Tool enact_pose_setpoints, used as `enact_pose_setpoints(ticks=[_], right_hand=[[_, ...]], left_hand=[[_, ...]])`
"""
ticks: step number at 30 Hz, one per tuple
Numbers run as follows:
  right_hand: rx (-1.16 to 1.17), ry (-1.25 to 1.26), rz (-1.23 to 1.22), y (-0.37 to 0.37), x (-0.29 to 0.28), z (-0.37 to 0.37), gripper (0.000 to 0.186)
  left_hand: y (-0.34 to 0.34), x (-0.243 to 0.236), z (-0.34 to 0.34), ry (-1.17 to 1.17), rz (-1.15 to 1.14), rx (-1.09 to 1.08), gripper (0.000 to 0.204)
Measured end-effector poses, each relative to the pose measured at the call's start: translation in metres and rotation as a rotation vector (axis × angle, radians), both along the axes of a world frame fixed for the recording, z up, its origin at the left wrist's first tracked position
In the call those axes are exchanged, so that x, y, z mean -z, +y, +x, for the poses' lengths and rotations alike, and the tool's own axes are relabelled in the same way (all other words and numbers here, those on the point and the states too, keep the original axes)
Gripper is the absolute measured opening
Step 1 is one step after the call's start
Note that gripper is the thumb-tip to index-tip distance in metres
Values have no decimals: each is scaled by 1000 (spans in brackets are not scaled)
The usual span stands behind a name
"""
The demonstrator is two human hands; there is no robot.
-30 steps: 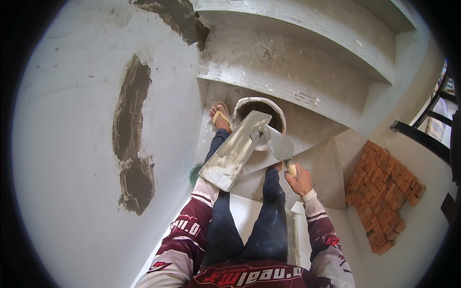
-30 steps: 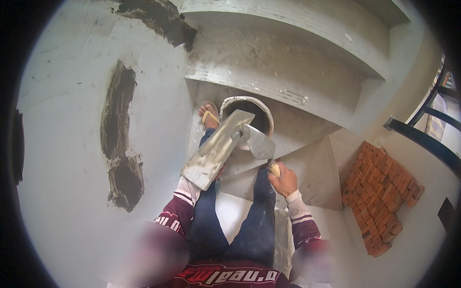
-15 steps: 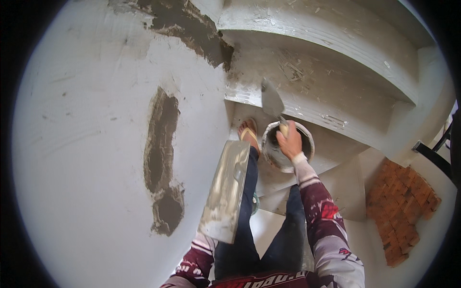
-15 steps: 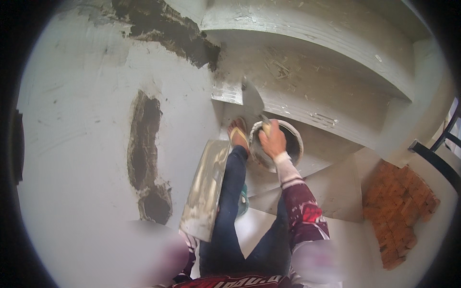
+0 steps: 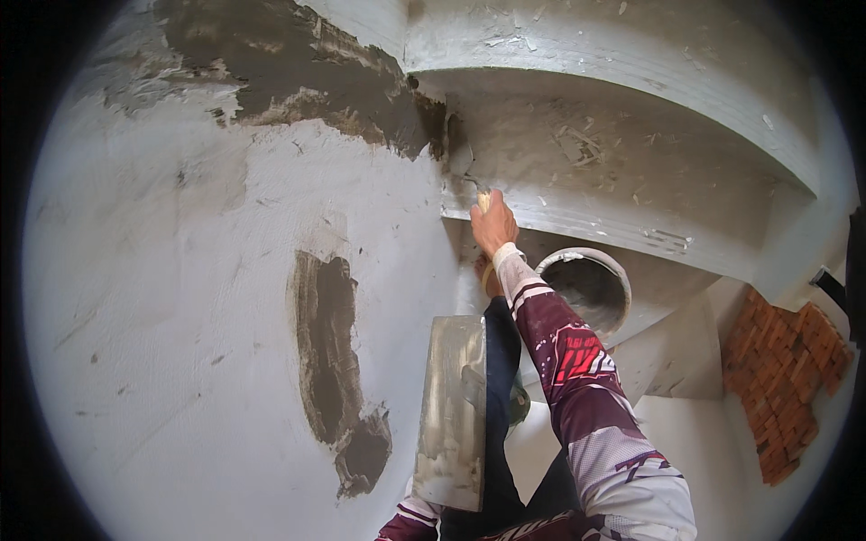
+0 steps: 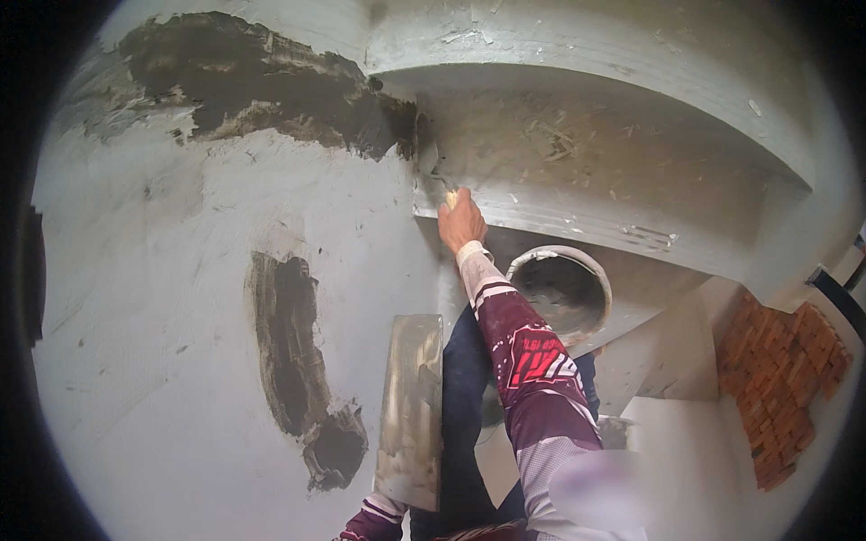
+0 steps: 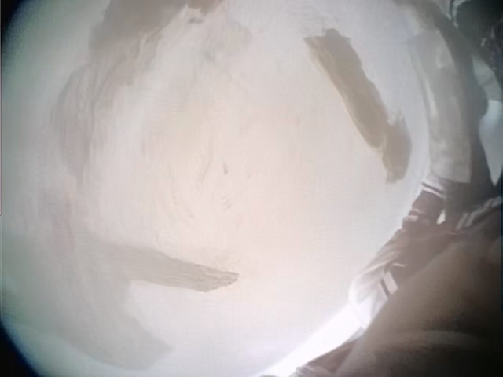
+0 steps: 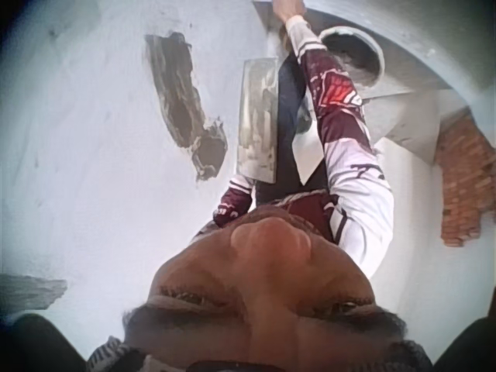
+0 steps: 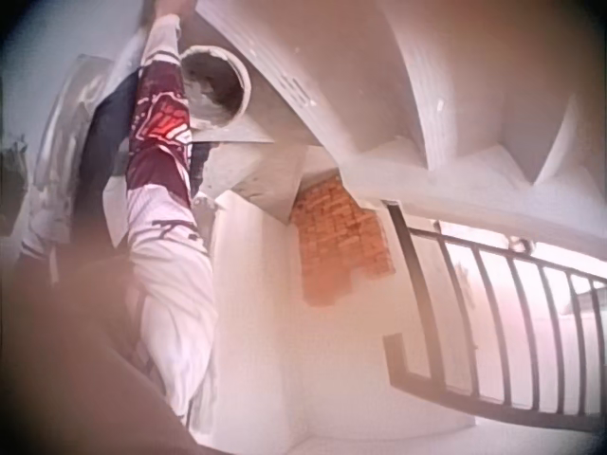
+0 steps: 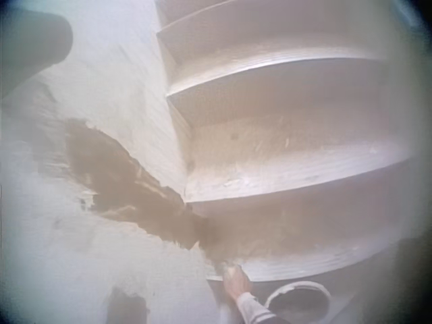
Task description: The person scoops plaster from a bucket using a trowel and applies it to the wall of a spiral staircase. They repeatedly smooth the plaster over damaged areas on the curved wall surface.
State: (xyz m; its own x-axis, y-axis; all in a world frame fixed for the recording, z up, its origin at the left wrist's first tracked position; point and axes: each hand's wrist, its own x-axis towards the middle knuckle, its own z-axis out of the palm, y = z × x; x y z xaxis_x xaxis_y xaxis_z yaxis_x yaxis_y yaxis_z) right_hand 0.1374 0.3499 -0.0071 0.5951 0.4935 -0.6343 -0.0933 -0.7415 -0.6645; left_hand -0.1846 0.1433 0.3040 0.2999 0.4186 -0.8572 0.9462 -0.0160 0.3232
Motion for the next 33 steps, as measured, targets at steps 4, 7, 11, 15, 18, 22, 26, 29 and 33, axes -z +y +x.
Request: enact_pose_setpoints(ticks=[4,7,11,15,18,22,26,29,33], right_hand=[[-3,-16,-10,12,8,-3,43],[-11,-10,-14,19,7,-7,42],[9,-43,56,25,3,-14,43],[-23,-98,131,24,-13,-16,49],[-26,-93,162,26,-36,-13,58],[-119,-101,187,24,-73,-20,62],[-103,-28,340,6,-106,-27,66],[58,-69,401,-1,-58,-23,61],[61,-63,304,9,-7,-6,61]], left_hand=[[13,3,-7,94,63,454,57],[27,-6,12,85,50,398,60],[31,-7,22,51,123,354,61],[4,28,-39,-38,-106,-131,58],[3,28,-32,52,-1,129,54],[23,16,16,43,-80,-157,55],[23,17,23,-99,-253,-707,60],[35,14,42,-295,-512,-1188,59],[49,21,62,-538,-789,-1650,58]])
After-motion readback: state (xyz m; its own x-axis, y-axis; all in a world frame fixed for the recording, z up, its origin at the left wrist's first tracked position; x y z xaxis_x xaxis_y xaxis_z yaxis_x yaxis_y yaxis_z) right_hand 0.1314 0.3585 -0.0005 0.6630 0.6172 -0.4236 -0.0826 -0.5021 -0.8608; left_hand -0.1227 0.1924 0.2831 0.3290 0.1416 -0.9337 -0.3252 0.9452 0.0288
